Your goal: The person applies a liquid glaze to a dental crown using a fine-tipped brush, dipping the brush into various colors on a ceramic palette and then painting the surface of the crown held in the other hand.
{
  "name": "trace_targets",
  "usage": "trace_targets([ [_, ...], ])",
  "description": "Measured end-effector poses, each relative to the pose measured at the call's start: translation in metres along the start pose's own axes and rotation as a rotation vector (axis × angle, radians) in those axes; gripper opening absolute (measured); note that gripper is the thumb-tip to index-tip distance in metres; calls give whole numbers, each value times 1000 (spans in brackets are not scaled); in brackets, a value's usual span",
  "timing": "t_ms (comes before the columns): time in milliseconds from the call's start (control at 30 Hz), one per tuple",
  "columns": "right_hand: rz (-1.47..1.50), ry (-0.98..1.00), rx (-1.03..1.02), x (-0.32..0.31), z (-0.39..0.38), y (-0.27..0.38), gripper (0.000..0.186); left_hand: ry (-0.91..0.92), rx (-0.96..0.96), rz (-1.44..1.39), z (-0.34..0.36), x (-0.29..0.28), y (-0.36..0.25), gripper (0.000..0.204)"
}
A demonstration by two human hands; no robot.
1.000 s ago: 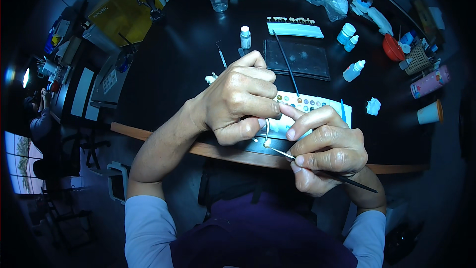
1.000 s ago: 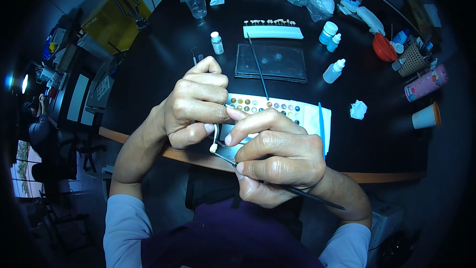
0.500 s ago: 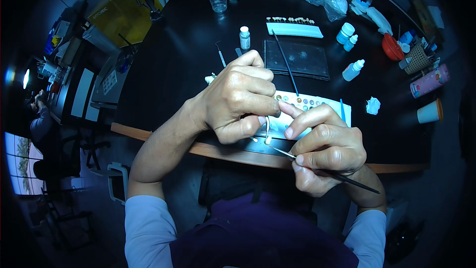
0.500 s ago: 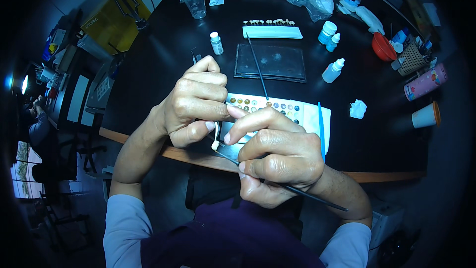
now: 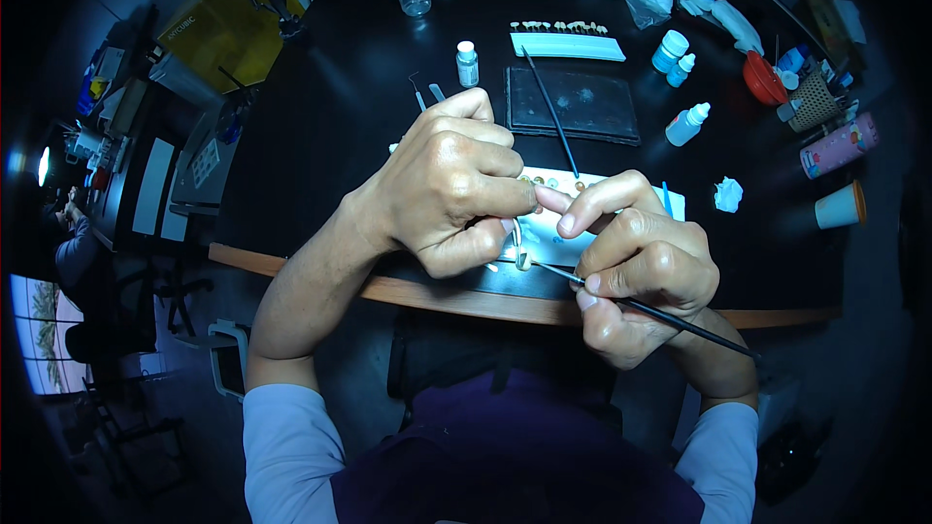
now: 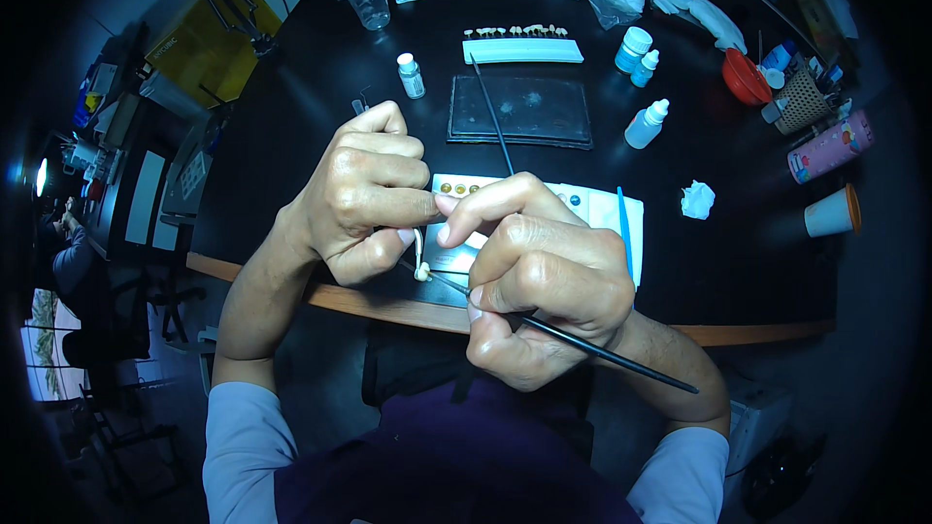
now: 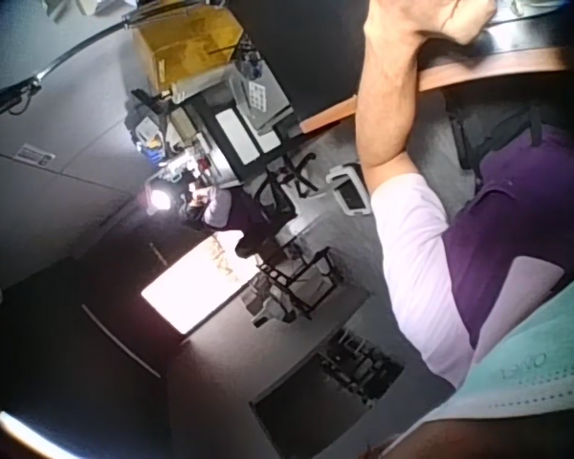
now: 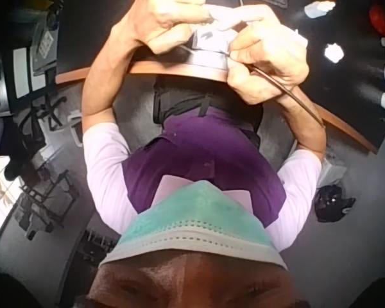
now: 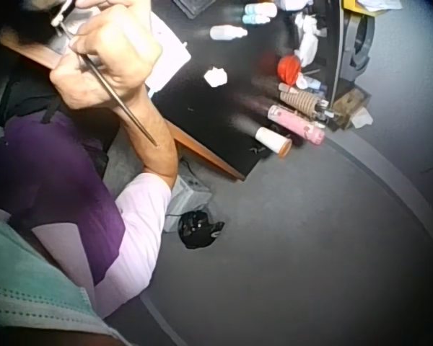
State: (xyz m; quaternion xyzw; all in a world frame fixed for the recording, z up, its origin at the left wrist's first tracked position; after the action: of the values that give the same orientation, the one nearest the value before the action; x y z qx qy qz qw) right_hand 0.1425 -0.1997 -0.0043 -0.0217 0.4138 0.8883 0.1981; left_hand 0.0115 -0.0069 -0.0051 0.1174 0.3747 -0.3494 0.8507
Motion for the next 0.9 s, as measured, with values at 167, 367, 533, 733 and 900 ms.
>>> trace_targets([
  [167,-27,47,-18,-1,0,0,13,1,-4,-5,-1,-2,0,21],
  [367,-68,81,-34,-1,0,1,14,-8,3,-4,-1,-1,0,21],
  [533,-66,59,-39,1,0,0,16,-3,4,-1,0,-2,-1,23],
  [733,-38,14,-18,1,-1,1,14,-4,9,2,-1,-2,0,24],
  [900,-38,19,-24,1,-2,0,14,-11,17,7,-1,-1,0,23],
])
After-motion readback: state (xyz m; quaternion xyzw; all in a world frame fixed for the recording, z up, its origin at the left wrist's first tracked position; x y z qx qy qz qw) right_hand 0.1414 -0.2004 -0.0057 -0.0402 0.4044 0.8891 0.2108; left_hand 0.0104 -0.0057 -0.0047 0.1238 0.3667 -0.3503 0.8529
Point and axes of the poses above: each hand's wrist, its own z-axis towards the middle knuckle, its own x-axis out of the palm, y = z × x, the point moved 1 cm from there along z, towards the middle knuckle, and after that the axes turned 14 degrees about x, right-handed, at the moved point
